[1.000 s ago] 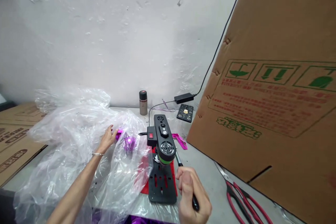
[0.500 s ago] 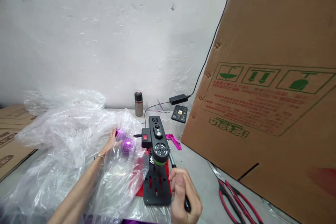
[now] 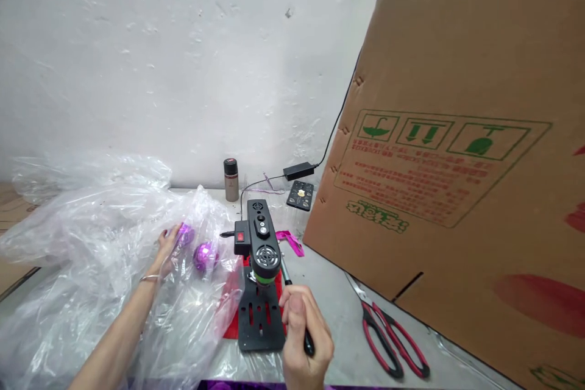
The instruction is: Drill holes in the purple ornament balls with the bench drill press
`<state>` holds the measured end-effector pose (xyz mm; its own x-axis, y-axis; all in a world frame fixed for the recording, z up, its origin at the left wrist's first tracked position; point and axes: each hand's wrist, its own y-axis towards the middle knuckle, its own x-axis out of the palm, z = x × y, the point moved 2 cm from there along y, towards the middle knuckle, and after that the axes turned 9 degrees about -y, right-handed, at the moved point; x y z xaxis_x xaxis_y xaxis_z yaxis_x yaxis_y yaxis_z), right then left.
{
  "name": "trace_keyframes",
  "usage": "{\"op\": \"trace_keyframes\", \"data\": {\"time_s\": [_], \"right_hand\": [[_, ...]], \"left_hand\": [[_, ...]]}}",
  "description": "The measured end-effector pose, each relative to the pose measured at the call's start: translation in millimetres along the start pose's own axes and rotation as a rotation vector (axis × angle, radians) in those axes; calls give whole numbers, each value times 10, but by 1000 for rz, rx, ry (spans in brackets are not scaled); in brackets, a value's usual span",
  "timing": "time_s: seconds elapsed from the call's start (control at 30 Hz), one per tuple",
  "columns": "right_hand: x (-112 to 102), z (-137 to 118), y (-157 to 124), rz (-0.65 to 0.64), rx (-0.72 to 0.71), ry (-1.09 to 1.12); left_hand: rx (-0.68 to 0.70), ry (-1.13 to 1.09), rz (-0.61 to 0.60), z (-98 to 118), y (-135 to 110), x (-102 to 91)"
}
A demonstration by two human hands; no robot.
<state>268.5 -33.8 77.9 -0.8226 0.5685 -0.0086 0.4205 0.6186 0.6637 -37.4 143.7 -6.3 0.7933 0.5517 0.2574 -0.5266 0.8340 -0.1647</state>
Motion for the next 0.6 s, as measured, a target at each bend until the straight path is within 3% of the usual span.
{"op": "trace_keyframes", "data": {"time_s": [0.17, 0.27, 0.37, 0.43, 0.5, 0.6], "right_hand": [[22, -103, 134, 18, 56, 1], [24, -138, 200, -8, 85, -41], [13, -155, 220, -39, 83, -59], [6, -168, 219, -55, 69, -60], [1, -185, 219, -64, 49, -61], [-2, -196, 222, -67, 38, -70]], "left_hand": [[-227, -325, 27, 465, -495, -458], [-324, -508, 1, 646, -895, -524], [-360, -663, -15, 707, -1246, -405], [-355, -649, -49, 666, -1439, -266], [-394, -612, -118, 530, -1608, -102], [-488, -573, -230, 143, -1817, 138]]}}
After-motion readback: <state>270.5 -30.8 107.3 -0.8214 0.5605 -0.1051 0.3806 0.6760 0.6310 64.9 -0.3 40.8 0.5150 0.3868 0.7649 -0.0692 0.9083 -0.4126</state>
